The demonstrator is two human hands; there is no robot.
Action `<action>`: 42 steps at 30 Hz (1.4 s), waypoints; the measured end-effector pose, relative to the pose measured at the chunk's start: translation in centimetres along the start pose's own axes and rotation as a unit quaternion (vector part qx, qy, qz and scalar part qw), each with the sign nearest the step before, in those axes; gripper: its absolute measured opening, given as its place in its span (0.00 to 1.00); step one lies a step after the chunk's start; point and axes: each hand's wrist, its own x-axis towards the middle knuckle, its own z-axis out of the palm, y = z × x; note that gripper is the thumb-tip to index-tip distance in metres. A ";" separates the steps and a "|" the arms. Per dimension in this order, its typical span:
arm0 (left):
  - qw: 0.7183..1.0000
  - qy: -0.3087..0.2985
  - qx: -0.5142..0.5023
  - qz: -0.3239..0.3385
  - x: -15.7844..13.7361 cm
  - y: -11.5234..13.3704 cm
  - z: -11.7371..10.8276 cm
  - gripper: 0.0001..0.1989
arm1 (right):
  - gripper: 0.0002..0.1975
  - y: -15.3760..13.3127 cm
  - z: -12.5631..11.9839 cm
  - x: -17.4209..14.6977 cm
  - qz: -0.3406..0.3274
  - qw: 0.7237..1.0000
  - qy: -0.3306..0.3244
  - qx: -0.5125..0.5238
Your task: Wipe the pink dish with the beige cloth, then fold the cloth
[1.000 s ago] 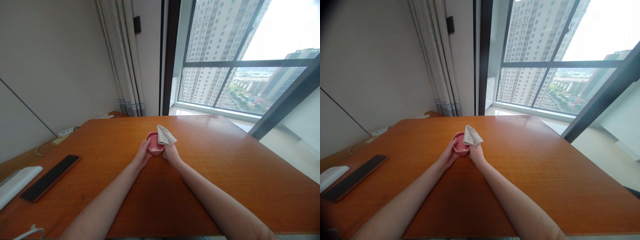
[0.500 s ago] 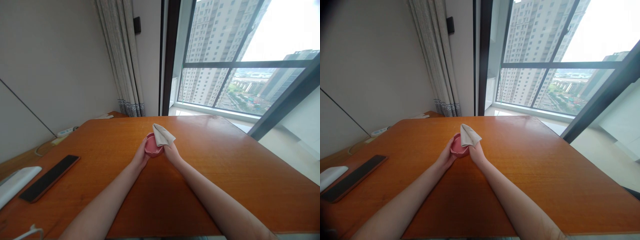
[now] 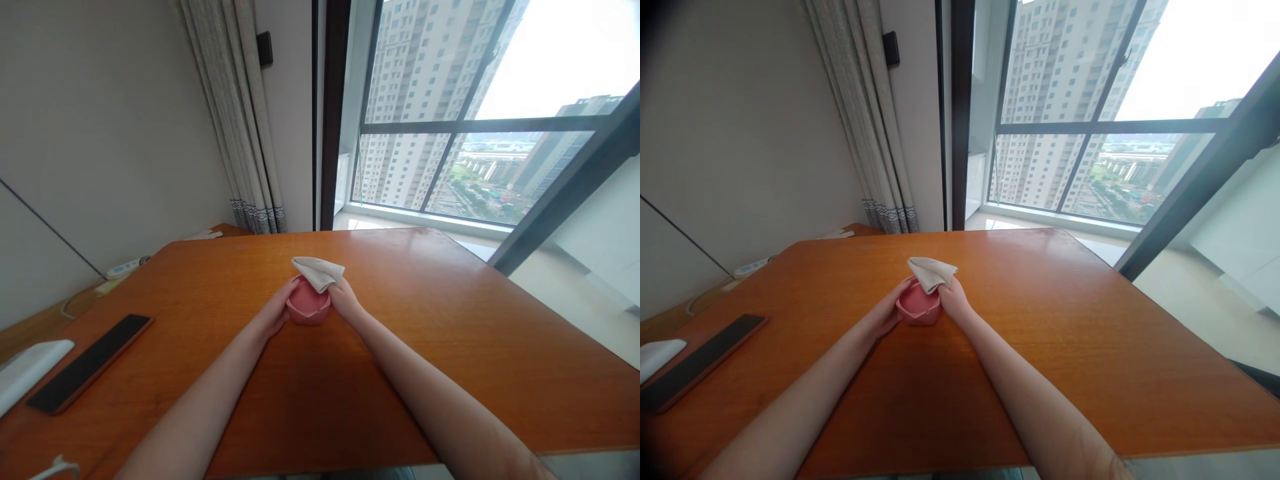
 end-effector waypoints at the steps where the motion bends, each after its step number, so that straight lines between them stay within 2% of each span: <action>1: 1.000 0.019 -0.001 0.009 0.1 -0.2 0.0 0.20 | 0.21 0.1 0.2 0.0 -0.001 1.000 0.004 0.000; 4: 0.996 0.071 -0.029 0.051 0.6 -0.6 0.1 0.20 | 0.22 0.1 1.0 -0.2 -0.015 1.000 0.018 0.016; 9: 0.988 0.078 -0.073 0.115 0.7 -0.9 0.5 0.22 | 0.23 -0.4 1.7 -0.5 -0.020 0.998 0.051 0.026; 11: 0.992 0.067 -0.058 0.091 0.5 -0.8 0.6 0.23 | 0.23 -0.4 1.4 -0.6 -0.020 0.997 0.073 0.026; 13: 0.998 0.028 -0.034 0.034 0.3 -0.6 0.5 0.23 | 0.22 -0.4 1.0 -0.6 -0.016 0.996 0.086 0.019; 15: 1.000 -0.004 -0.013 -0.014 0.1 -0.5 0.3 0.23 | 0.22 -0.4 0.6 -0.6 -0.006 0.997 0.078 0.005; 17: 1.000 0.002 -0.002 -0.030 0.1 -0.5 0.1 0.23 | 0.21 -0.4 0.4 -0.6 -0.001 0.998 0.056 -0.007; 21: 0.996 0.081 -0.025 0.004 0.3 -0.6 0.3 0.21 | 0.21 -0.7 0.7 -0.6 -0.023 0.999 0.041 -0.007; 25: 0.980 0.122 -0.140 0.070 0.7 -0.6 0.7 0.19 | 0.22 -0.7 1.7 -1.2 -0.063 0.997 0.047 -0.002; 27: 0.976 0.115 -0.167 0.080 0.7 -0.6 0.8 0.18 | 0.25 -0.6 2.4 -1.7 -0.057 0.997 0.047 -0.008; 30: 0.985 0.065 -0.154 0.048 0.5 -0.6 0.9 0.17 | 0.28 -0.4 2.9 -2.2 -0.023 0.997 0.078 -0.011; 33: 0.992 0.018 -0.123 0.011 0.1 -0.5 1.2 0.20 | 0.27 -0.5 2.1 -1.8 -0.012 0.993 0.121 0.004; 35: 0.995 0.004 -0.100 0.003 -0.2 -0.4 1.3 0.22 | 0.25 -0.7 1.4 -1.3 -0.003 0.992 0.124 0.020; 38: 0.997 0.000 -0.080 -0.006 -0.4 -0.2 1.4 0.22 | 0.23 -0.6 0.7 -0.8 0.020 0.995 0.094 0.028; 42: 0.995 0.067 -0.079 0.012 -0.2 -0.3 1.3 0.20 | 0.23 -0.4 1.0 -0.7 0.030 0.996 0.078 0.039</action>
